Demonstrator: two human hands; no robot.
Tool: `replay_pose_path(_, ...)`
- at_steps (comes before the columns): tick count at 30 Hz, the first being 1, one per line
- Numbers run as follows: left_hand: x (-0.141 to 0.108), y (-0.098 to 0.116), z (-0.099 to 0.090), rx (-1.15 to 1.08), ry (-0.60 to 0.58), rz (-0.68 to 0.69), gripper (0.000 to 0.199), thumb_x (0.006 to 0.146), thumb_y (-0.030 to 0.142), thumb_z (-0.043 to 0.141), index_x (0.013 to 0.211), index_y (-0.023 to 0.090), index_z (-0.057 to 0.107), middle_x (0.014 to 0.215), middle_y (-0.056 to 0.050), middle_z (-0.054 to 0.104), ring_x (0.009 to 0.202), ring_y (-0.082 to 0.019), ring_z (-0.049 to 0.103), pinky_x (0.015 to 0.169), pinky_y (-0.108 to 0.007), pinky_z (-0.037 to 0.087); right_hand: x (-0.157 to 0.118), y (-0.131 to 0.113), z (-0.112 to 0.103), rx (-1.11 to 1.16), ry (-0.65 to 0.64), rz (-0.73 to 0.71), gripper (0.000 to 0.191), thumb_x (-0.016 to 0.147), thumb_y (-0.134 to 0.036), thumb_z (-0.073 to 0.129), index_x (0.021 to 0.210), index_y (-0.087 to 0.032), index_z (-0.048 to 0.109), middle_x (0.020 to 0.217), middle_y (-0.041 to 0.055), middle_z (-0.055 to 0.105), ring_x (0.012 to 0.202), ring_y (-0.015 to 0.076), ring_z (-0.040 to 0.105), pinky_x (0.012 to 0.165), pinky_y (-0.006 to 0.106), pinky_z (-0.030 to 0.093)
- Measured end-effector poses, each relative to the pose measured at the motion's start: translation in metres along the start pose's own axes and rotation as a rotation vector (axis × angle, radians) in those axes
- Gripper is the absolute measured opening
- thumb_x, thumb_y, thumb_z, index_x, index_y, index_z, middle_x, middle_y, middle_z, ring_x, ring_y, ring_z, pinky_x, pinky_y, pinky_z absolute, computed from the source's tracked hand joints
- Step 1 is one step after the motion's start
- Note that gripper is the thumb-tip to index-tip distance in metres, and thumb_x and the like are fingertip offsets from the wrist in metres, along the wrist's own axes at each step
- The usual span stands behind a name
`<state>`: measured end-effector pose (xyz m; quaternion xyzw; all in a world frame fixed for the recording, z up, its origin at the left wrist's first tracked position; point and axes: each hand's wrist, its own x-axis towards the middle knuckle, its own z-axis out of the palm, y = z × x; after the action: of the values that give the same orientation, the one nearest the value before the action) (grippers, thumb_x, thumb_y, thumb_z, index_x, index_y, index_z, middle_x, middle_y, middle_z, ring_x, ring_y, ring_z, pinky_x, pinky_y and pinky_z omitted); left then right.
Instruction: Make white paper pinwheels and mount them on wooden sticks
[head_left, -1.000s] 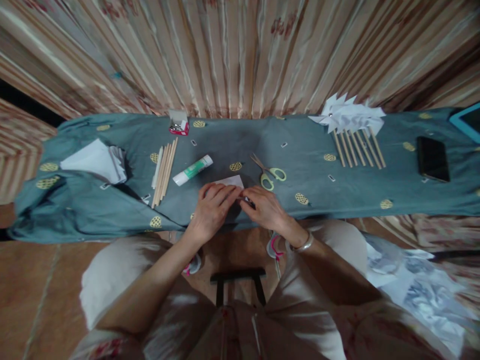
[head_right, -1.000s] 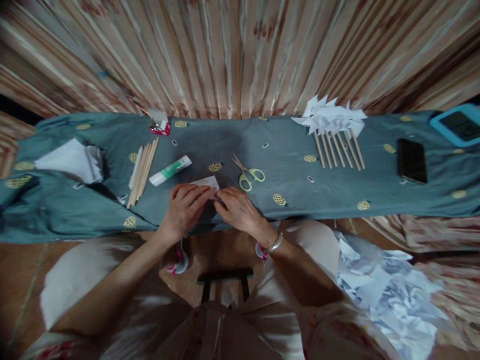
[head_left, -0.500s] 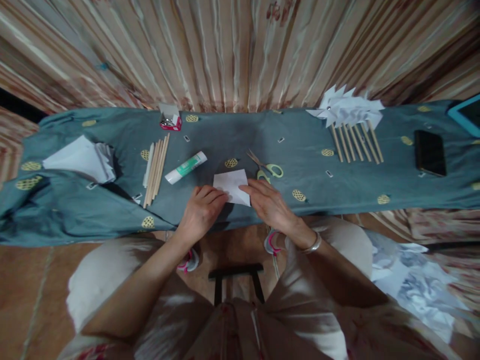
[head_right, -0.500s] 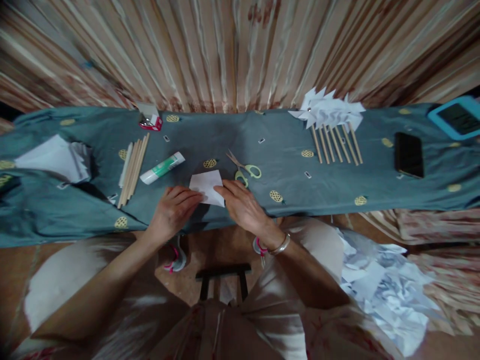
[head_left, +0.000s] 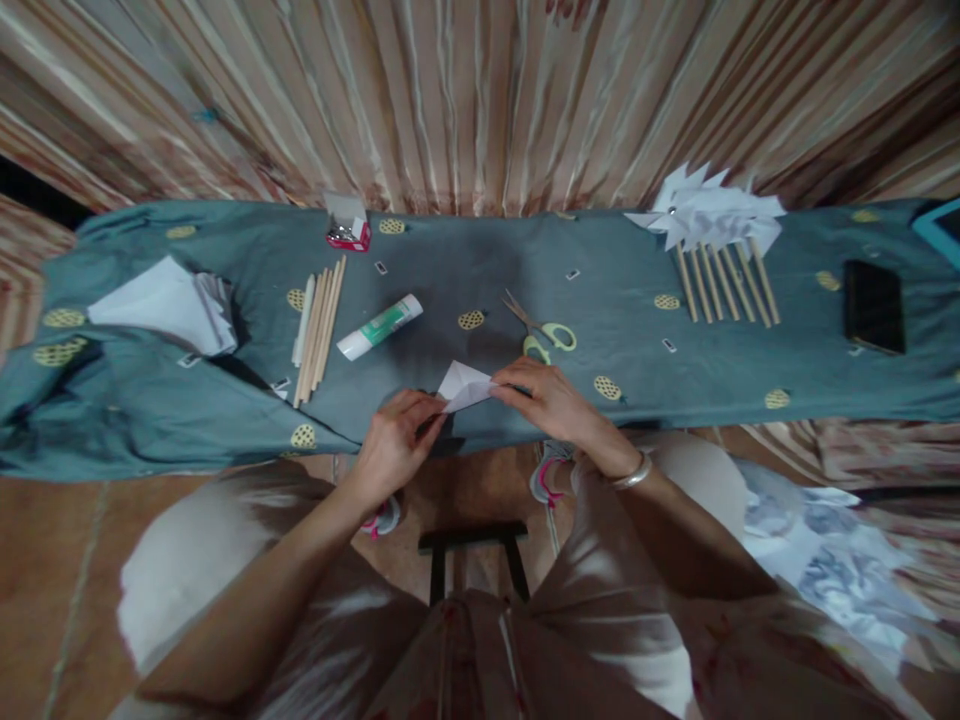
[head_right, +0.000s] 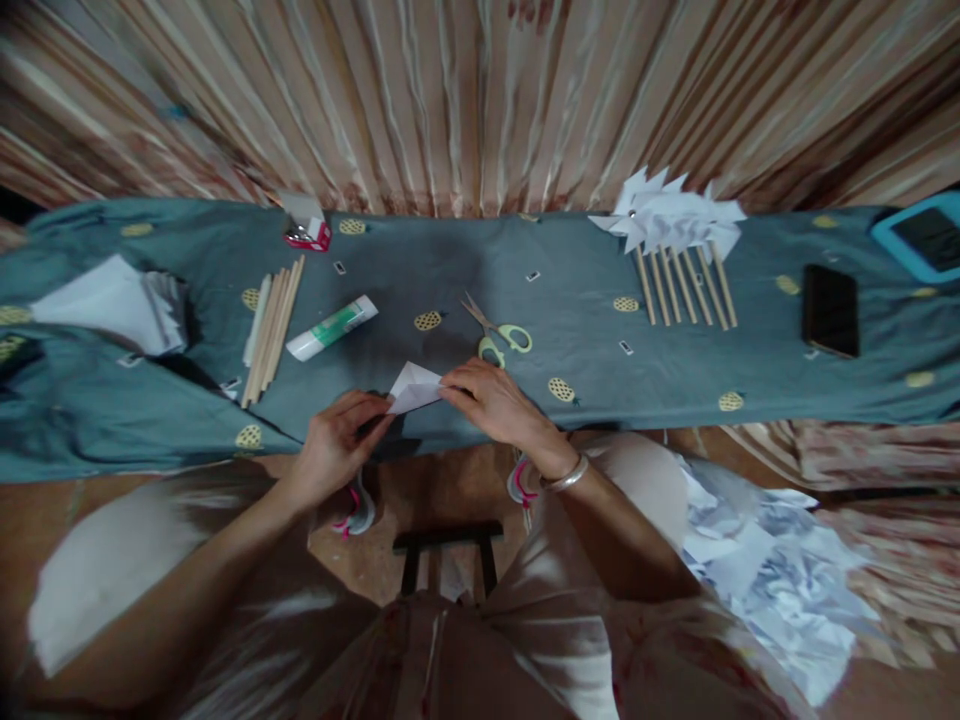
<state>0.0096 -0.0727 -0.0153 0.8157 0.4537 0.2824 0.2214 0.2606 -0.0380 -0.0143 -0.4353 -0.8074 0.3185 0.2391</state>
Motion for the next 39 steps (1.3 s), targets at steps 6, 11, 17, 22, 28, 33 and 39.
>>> replay_pose_path(6,0.003,-0.003,0.003,-0.033,-0.029,-0.155,0.026,0.095,0.030,0.054,0.110,0.014,0.068,0.093,-0.009,0.074,0.082,-0.021,0.069,0.078,-0.033,0.056,0.006,-0.005,0.004,0.032,0.044,0.188,0.012,0.090,-0.025,0.063,0.091,-0.019,0.073,0.080,0.0019,0.072,0.074,0.0155,0.063,0.072,0.027,0.044)
replay_pose_path(11,0.003,0.003,0.004,0.201,0.043,0.060,0.040,0.097,0.019,0.050,0.136,0.012,0.052,0.121,-0.016,0.069,0.108,-0.025,0.066,0.091,-0.038,0.053,0.008,-0.010,0.004,0.054,0.053,0.233,0.012,0.086,-0.019,0.066,0.098,-0.018,0.070,0.083,0.0018,0.074,0.074,0.0148,0.066,0.071,0.025,0.046)
replay_pose_path(17,-0.009,0.017,0.024,0.493,-0.118,0.374,0.047,0.098,0.011,0.041,0.145,0.006,0.042,0.149,-0.017,0.051,0.146,-0.027,0.037,0.121,-0.050,0.026,0.008,-0.012,0.005,0.021,0.054,0.229,0.011,0.088,-0.020,0.064,0.098,-0.018,0.070,0.083,0.0027,0.074,0.078,0.0163,0.068,0.075,0.027,0.048)
replay_pose_path(22,-0.018,0.016,0.037,0.515,-0.199,0.313,0.053,0.098,0.020,0.045,0.147,0.002,0.036,0.155,-0.022,0.040,0.150,-0.032,0.027,0.121,-0.052,0.027,0.009,-0.012,0.006,-0.005,0.044,0.272,0.014,0.087,-0.021,0.066,0.100,-0.017,0.069,0.090,0.0052,0.076,0.082,0.0182,0.070,0.078,0.029,0.050)
replay_pose_path(28,-0.018,0.013,0.039,0.494,-0.199,0.311,0.058,0.097,0.021,0.047,0.148,-0.001,0.031,0.157,-0.025,0.035,0.152,-0.033,0.019,0.121,-0.052,0.030,0.012,-0.014,0.007,-0.016,0.082,0.316,0.015,0.085,-0.020,0.068,0.099,-0.018,0.069,0.089,0.0048,0.077,0.083,0.0191,0.071,0.078,0.030,0.051)
replay_pose_path(33,-0.020,0.015,0.040,0.492,-0.202,0.291,0.062,0.096,0.022,0.051,0.149,-0.001,0.030,0.157,-0.026,0.035,0.152,-0.033,0.016,0.121,-0.052,0.029,0.012,-0.015,0.007,-0.011,0.070,0.303,0.011,0.085,-0.020,0.067,0.096,-0.020,0.069,0.089,0.0035,0.076,0.083,0.0186,0.071,0.078,0.030,0.051)
replay_pose_path(39,-0.022,0.017,0.040,0.479,-0.227,0.264,0.064,0.095,0.023,0.053,0.149,-0.001,0.029,0.157,-0.026,0.033,0.152,-0.034,0.016,0.122,-0.051,0.028,0.013,-0.014,0.006,-0.030,0.051,0.294,0.012,0.085,-0.021,0.067,0.097,-0.019,0.069,0.089,0.0039,0.076,0.082,0.0184,0.070,0.078,0.030,0.050)
